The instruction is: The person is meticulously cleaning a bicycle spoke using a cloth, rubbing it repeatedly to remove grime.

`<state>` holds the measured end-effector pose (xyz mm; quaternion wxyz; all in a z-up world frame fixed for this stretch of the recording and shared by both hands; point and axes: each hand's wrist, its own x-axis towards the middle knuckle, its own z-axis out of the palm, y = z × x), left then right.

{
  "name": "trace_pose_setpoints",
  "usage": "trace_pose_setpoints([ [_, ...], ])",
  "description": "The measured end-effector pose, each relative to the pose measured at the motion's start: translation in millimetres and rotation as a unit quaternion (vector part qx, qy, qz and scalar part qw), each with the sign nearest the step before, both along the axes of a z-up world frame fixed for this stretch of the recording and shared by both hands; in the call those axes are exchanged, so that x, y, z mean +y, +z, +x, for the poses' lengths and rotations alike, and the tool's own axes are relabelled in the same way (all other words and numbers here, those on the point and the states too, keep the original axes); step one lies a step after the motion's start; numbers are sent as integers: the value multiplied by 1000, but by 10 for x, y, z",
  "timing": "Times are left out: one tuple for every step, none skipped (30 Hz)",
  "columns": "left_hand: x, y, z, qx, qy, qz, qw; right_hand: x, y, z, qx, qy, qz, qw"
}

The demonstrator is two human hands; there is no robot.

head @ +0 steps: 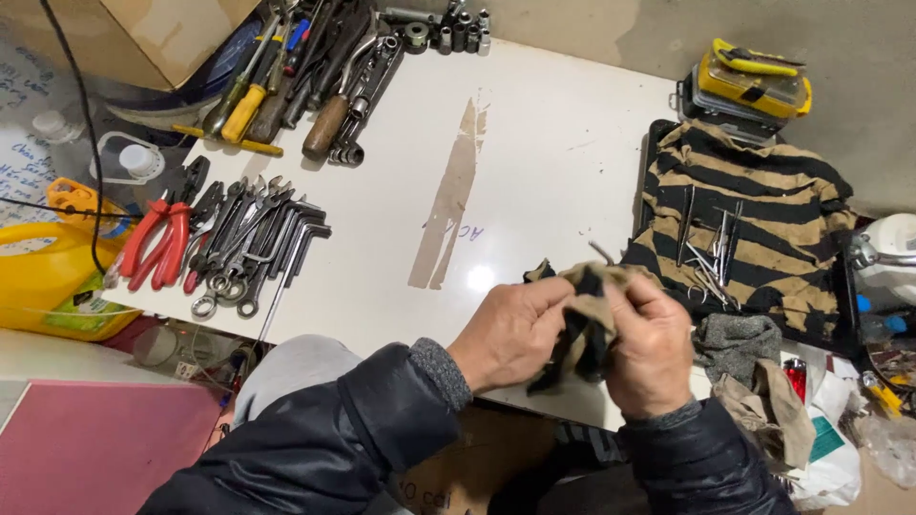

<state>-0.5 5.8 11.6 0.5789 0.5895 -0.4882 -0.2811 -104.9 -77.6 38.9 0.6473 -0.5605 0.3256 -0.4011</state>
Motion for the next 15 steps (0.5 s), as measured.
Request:
trace_pose_setpoints([
  [-15, -30, 13, 1, 0, 0, 1000, -7, -45, -17, 1, 0, 0, 1000],
  [-31, -59, 26, 9, 3, -4, 1000, -15, -89, -35, -10, -2, 15, 1000],
  [-36, -90, 40, 16, 6, -7, 1000, -15, -139, -51, -22, -4, 31, 999],
  [-31, -36, 48, 16, 7, -6, 1000, -11, -93, -38, -22, -3, 31, 999],
  [-27, 21, 61, 16, -2, -7, 1000, -10, -44, -20, -45, -7, 56, 997],
  [-25, 80, 75, 15, -10, -8, 1000, -10, 6, -2, -69, -11, 81, 994],
  [-18, 59, 61, 15, -10, -8, 1000, -69, -46, -29, -69, -11, 80, 994],
  [-14, 37, 45, 12, -17, -17, 1000, -131, -99, -58, -83, -12, 99, 992],
  [-11, 13, 23, 10, -24, -27, 999, -191, -152, -95, -95, -15, 117, 988],
  [8, -7, -11, 10, -25, -27, 999, -188, -150, -93, -95, -16, 117, 988],
  [31, -26, -41, 15, -19, -19, 1000, -183, -148, -85, -78, -17, 90, 993],
  [54, -47, -70, 19, -13, -12, 1000, -178, -147, -77, -60, -19, 64, 996],
  [23, -74, -43, 20, -13, -12, 1000, -146, -119, -61, -59, -20, 63, 996],
  [-7, -102, -16, 6, 3, -9, 1000, -114, -91, -44, -48, -19, 55, 997],
  [-29, -127, 17, -8, 20, -5, 1000, -78, -62, -19, -38, -16, 48, 998],
])
